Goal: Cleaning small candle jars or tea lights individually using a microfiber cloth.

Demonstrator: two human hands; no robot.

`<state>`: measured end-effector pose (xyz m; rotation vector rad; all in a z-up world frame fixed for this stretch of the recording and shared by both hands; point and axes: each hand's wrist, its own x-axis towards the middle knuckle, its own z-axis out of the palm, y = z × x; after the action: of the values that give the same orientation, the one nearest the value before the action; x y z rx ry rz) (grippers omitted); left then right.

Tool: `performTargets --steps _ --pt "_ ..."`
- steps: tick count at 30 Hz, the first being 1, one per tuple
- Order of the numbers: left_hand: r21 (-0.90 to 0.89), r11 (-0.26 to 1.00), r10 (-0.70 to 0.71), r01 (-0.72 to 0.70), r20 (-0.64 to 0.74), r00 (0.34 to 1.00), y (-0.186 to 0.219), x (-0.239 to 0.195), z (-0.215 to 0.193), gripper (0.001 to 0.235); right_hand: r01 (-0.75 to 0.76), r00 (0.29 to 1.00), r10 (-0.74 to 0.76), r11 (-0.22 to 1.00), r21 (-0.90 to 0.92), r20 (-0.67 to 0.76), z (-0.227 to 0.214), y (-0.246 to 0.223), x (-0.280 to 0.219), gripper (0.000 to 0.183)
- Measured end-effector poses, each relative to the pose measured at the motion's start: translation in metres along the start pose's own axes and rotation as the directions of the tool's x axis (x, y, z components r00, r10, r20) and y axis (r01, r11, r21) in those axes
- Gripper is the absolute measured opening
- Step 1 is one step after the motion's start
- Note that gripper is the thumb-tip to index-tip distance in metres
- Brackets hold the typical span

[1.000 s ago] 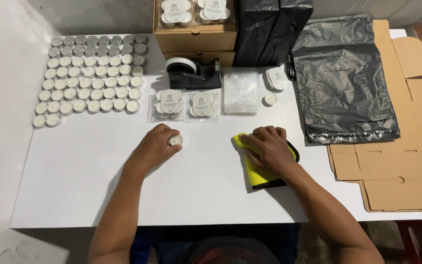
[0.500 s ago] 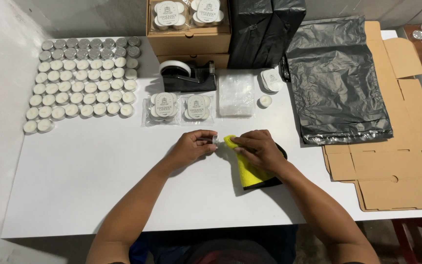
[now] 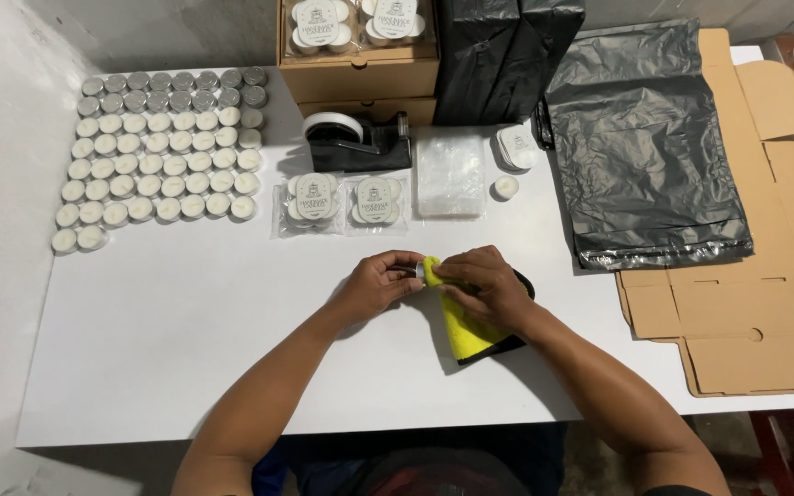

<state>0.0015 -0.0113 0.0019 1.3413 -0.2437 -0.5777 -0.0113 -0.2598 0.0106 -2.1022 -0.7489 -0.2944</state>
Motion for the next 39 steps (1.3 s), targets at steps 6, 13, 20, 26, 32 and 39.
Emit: performTargets --steps 6,13,20,26,32,39 --pt "0.005 1.000 -0.013 0.013 0.016 1.000 0.007 -0.008 0.002 0.045 -0.009 0.998 0.012 0.999 -0.053 0.060 -0.007 -0.004 0.001 0.020" --pt "0.028 1.000 0.011 -0.012 0.020 1.000 0.005 -0.003 -0.001 0.046 0.083 0.994 -0.082 0.997 -0.004 0.075 0.000 0.002 -0.006 0.020" --pt "-0.003 1.000 0.001 -0.001 0.020 1.000 -0.004 0.002 -0.003 0.046 0.081 0.996 -0.079 0.995 -0.057 0.032 0.004 0.000 -0.005 0.021" --pt "-0.024 1.000 0.001 -0.001 0.021 1.000 0.001 -0.006 -0.003 0.045 0.070 0.996 -0.064 0.993 -0.092 0.066 0.002 -0.001 -0.004 0.018" --pt "-0.009 1.000 0.015 -0.015 0.043 0.999 0.002 -0.003 -0.003 0.044 0.128 0.991 -0.127 0.990 -0.057 0.032 0.003 -0.003 -0.006 0.018" --pt "-0.012 0.999 0.031 -0.031 0.037 0.999 -0.003 -0.006 -0.002 0.044 0.134 0.990 -0.136 0.987 -0.094 -0.021 0.005 0.004 -0.003 0.020"
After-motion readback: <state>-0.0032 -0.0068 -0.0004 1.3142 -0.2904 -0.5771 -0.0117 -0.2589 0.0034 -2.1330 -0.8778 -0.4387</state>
